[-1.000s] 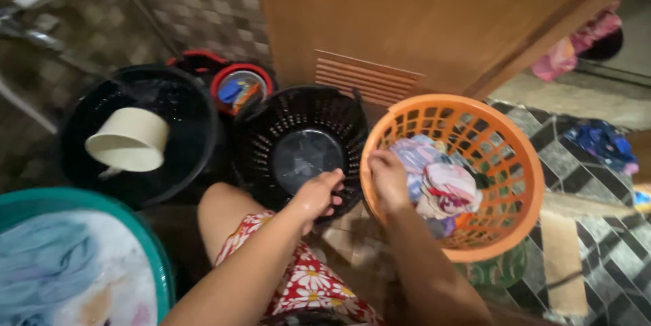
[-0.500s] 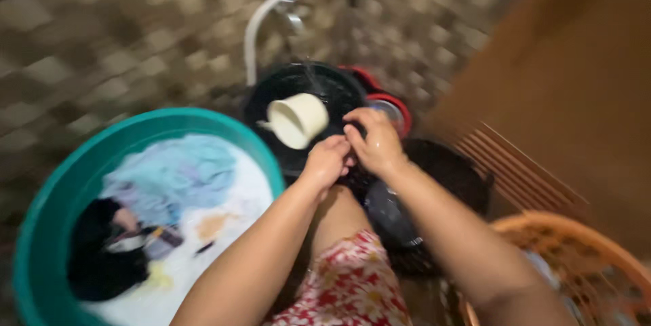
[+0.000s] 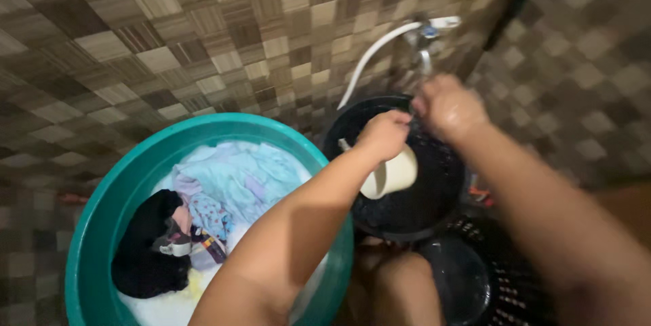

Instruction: The person transfers laundry from a basket into a basin of soapy water and then manually scrubs each garment one at a time.

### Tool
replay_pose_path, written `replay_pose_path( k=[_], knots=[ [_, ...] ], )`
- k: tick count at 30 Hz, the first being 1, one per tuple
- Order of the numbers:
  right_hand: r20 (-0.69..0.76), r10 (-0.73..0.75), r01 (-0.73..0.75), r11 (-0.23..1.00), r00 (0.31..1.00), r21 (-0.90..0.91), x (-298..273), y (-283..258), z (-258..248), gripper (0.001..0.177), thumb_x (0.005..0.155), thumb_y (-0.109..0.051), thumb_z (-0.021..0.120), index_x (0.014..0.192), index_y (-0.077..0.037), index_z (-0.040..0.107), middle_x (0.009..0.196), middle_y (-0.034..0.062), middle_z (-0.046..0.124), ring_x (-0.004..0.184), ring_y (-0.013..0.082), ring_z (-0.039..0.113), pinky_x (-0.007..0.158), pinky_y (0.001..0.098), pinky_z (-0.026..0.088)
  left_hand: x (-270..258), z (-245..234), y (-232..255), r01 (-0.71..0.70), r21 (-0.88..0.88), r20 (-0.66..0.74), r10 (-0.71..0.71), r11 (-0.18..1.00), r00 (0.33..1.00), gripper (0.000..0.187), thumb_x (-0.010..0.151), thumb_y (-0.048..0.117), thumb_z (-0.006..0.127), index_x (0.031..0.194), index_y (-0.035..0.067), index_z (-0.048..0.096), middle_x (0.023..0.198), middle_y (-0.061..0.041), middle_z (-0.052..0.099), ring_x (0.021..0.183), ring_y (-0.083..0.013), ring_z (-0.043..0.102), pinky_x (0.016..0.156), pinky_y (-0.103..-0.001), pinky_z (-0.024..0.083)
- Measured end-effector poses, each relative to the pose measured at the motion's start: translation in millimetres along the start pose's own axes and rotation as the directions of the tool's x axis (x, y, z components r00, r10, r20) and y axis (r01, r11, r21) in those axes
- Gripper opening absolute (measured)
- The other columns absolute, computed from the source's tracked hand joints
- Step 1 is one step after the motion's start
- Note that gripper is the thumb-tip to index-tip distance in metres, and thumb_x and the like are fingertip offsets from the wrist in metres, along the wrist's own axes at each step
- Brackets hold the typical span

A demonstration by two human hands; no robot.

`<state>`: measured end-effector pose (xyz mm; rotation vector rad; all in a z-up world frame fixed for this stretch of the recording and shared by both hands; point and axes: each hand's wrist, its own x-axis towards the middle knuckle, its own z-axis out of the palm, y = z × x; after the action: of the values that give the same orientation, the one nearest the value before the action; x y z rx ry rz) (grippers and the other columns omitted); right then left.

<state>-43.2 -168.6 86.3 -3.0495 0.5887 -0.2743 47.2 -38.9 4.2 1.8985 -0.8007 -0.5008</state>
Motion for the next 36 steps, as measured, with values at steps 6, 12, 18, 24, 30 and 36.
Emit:
replay_pose_path(
  k=[6,12,18,24,30,36],
  knots=[
    [-0.083,0.031,-0.036,0.998,0.996,-0.059,96.1,50.1,16.2,0.054,0.100,-0.040,0.062,0.146,-0.013,0.054,0.140,0.0215,0.048,0.122,0.0446,0.053,0.093,0.0552,0.049,61.5,-2.0,0.8,0.083,0.043,0.043,-0.085,0.996,0.995,0.038,0.085,0.018,0.060,0.120,0.020,0.073,0.124,-0.011,0.071,0.116,-0.0331,0.065,0.098,-0.042,0.051],
    [0.044,0.074,-0.063,0.975,0.996,-0.214,160.3,76.2,29.9,0.046,0.109,-0.045,0.051,0.143,-0.014,0.059,0.140,0.0227,0.054,0.120,0.0446,0.059,0.091,0.0583,0.050,93.2,8.5,-6.9,0.094,0.053,0.088,-0.099,0.994,0.991,0.042,0.082,0.014,0.061,0.121,0.019,0.072,0.123,-0.011,0.072,0.119,-0.0317,0.065,0.100,-0.041,0.051],
    [0.128,0.068,-0.018,0.934,0.989,-0.357,177.9,71.2,34.8,0.051,0.109,-0.053,0.045,0.132,-0.013,0.066,0.121,0.0165,0.070,0.110,0.0380,0.067,0.084,0.0556,0.053,104.1,14.1,-22.4,0.063,0.062,0.079,-0.068,0.996,0.995,0.037,0.085,0.017,0.061,0.120,0.020,0.073,0.125,-0.010,0.072,0.120,-0.0313,0.065,0.101,-0.041,0.050],
    [0.014,0.094,-0.081,0.920,0.996,-0.383,181.7,70.7,45.4,0.046,0.113,-0.046,0.044,0.116,-0.013,0.076,0.098,0.0175,0.076,0.090,0.0386,0.072,0.072,0.0518,0.055,119.6,20.0,-33.1,0.081,0.092,0.085,-0.089,0.992,0.992,0.038,0.084,0.016,0.061,0.120,0.021,0.073,0.126,-0.009,0.070,0.120,-0.0315,0.063,0.099,-0.043,0.050],
    [-0.093,0.132,-0.156,0.926,0.987,-0.343,190.5,74.6,56.9,0.044,0.108,-0.045,0.050,0.103,-0.012,0.080,0.097,0.0189,0.076,0.089,0.0390,0.071,0.072,0.0522,0.055,118.1,28.2,-36.6,0.114,0.033,0.090,-0.117,0.993,0.989,0.036,0.084,0.015,0.061,0.118,0.018,0.074,0.122,-0.011,0.073,0.119,-0.0319,0.065,0.101,-0.040,0.051],
    [0.023,0.398,-0.390,0.907,0.917,-0.158,177.1,54.2,47.9,0.066,0.104,-0.059,0.058,0.132,0.001,0.060,0.116,0.0303,0.067,0.108,0.0453,0.064,0.086,0.0547,0.051,70.7,-3.0,-35.1,0.072,-0.013,0.024,-0.071,0.997,0.997,0.034,0.089,0.021,0.059,0.120,0.018,0.072,0.122,-0.011,0.072,0.115,-0.0325,0.067,0.097,-0.042,0.052]
  ],
)
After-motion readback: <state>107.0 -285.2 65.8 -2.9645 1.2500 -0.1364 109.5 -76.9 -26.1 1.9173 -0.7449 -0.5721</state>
